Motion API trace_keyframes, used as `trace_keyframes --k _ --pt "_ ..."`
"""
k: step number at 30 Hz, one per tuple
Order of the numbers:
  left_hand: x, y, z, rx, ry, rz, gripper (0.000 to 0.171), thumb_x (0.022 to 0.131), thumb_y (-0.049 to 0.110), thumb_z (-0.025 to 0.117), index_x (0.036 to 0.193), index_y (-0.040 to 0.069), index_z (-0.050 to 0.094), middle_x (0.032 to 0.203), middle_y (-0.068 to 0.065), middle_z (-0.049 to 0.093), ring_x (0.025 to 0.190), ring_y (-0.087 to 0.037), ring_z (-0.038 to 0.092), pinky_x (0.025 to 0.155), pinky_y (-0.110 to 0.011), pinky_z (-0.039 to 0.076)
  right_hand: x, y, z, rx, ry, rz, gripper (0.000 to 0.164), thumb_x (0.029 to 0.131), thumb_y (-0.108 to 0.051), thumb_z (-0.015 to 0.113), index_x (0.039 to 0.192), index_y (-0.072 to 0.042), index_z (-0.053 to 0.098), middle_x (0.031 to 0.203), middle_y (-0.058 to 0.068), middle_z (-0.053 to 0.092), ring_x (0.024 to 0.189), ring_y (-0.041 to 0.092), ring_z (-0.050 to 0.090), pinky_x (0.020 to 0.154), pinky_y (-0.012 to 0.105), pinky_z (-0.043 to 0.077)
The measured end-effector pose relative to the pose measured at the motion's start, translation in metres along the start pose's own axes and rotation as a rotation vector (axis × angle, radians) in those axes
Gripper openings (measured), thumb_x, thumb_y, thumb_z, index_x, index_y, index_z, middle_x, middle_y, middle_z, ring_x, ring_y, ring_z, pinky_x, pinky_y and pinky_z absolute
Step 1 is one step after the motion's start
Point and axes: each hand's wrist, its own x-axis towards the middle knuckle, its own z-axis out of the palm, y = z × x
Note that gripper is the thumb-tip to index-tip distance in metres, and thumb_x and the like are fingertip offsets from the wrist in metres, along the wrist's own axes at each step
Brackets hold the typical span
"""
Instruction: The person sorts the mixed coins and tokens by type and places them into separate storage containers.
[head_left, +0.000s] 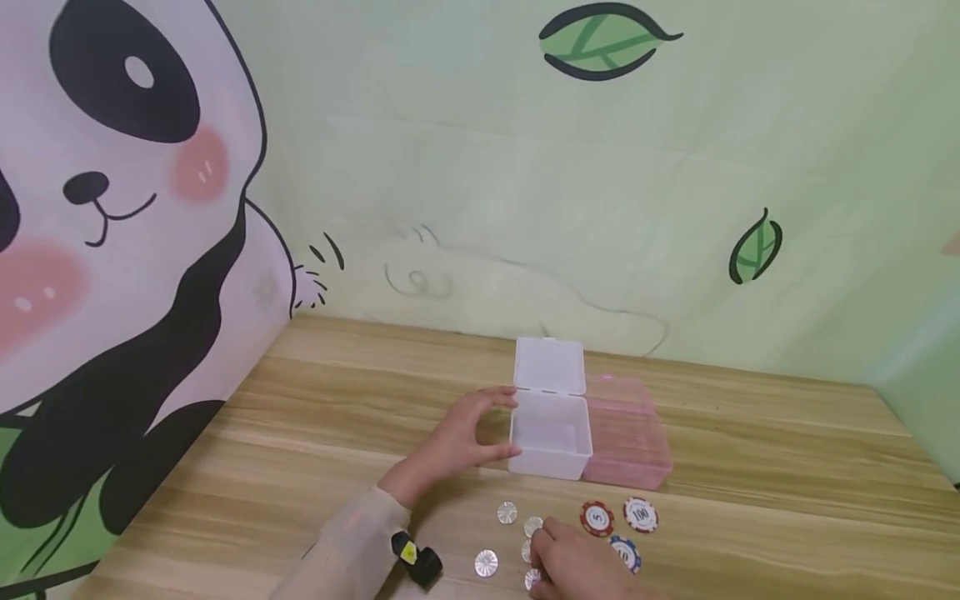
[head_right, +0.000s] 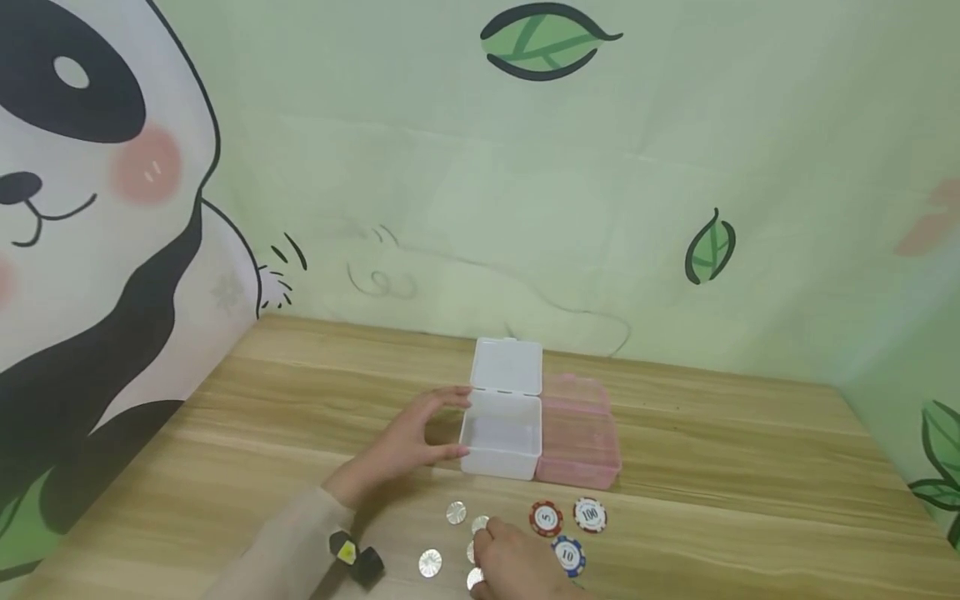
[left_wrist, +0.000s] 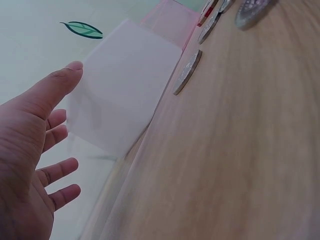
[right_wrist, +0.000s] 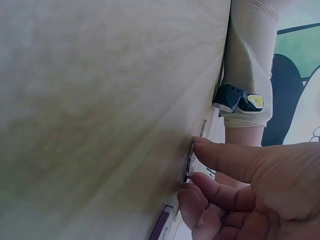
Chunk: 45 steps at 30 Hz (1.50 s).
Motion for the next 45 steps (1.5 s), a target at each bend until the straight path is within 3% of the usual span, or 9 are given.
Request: trace_keyframes --k 6,16,21,28,33,37,40,45 --pt "-0.002 0.0 -0.002 -0.003 0.012 0.003 0.055 0.078 0.027 0.079 0.126 0.009 0.057 0.146 -0.005 0.048 0.138 -0.029 0.041 0.114 -0.051 0.032 0.0 -0.003 -0.001 0.064 0.017 -0.003 0.019 0.078 -0.02 0.071 0.077 -0.017 0.053 0.072 -0.011 0.046 0.061 0.0 0.041 0.052 0.018 0.037" --pt "-0.002 -0.002 -0.002 0.001 0.025 0.004 0.055 0.078 0.027 0.079 0.125 0.011 0.057 0.146 -0.003 0.049 0.137 -0.027 0.041 0.114 -0.049 0.033 0.001 -0.006 -0.009 0.208 -0.074 0.077 0.019 0.082 -0.018 0.071 0.078 -0.019 0.053 0.067 -0.014 0.045 0.056 -0.002 0.039 0.048 0.018 0.034" --pt "-0.001 -0.005 -0.002 0.0 0.032 0.015 0.055 0.078 0.026 0.079 0.125 0.01 0.057 0.145 -0.003 0.049 0.137 -0.027 0.042 0.113 -0.049 0.034 -0.001 -0.004 -0.017 0.26 -0.041 0.067 0.017 0.082 -0.018 0.072 0.077 -0.02 0.056 0.066 -0.016 0.05 0.057 -0.004 0.04 0.05 0.017 0.036" --pt "0.002 -0.006 -0.002 -0.013 0.032 0.021 0.056 0.078 0.027 0.079 0.125 0.009 0.057 0.146 -0.003 0.049 0.137 -0.027 0.042 0.113 -0.049 0.033 0.001 0.004 -0.041 0.235 0.102 -0.022 0.018 0.083 -0.02 0.072 0.078 -0.02 0.055 0.067 -0.017 0.053 0.06 -0.008 0.041 0.054 0.014 0.038" --pt "0.003 -0.005 -0.001 -0.025 0.031 0.011 0.055 0.077 0.027 0.08 0.125 0.012 0.056 0.146 -0.003 0.049 0.138 -0.027 0.041 0.114 -0.048 0.033 0.007 0.009 -0.063 0.258 0.131 -0.023 0.016 0.086 -0.021 0.069 0.079 -0.019 0.055 0.07 -0.016 0.058 0.063 -0.007 0.044 0.055 0.015 0.041" --pt "0.002 -0.004 -0.001 -0.043 0.024 0.0 0.056 0.078 0.028 0.079 0.126 0.012 0.056 0.147 -0.004 0.047 0.138 -0.028 0.04 0.115 -0.049 0.032 0.016 0.016 -0.075 0.374 0.128 -0.008 0.014 0.088 -0.021 0.067 0.082 -0.014 0.056 0.073 -0.009 0.064 0.061 -0.003 0.045 0.052 0.016 0.041" --pt "0.001 -0.003 0.0 -0.057 0.02 -0.005 0.055 0.078 0.028 0.079 0.126 0.012 0.055 0.147 -0.005 0.047 0.138 -0.029 0.041 0.114 -0.051 0.032 0.023 0.021 -0.079 0.443 0.144 0.002 0.014 0.088 -0.019 0.067 0.084 -0.011 0.057 0.075 -0.006 0.065 0.06 -0.002 0.045 0.051 0.017 0.041" --pt "0.0 -0.004 0.004 -0.071 0.015 -0.011 0.055 0.078 0.028 0.079 0.125 0.012 0.056 0.147 -0.005 0.047 0.138 -0.029 0.041 0.114 -0.05 0.032 0.034 0.03 -0.078 0.452 0.221 0.034 0.012 0.087 -0.016 0.068 0.084 -0.009 0.058 0.073 -0.004 0.062 0.06 -0.002 0.045 0.052 0.017 0.042"
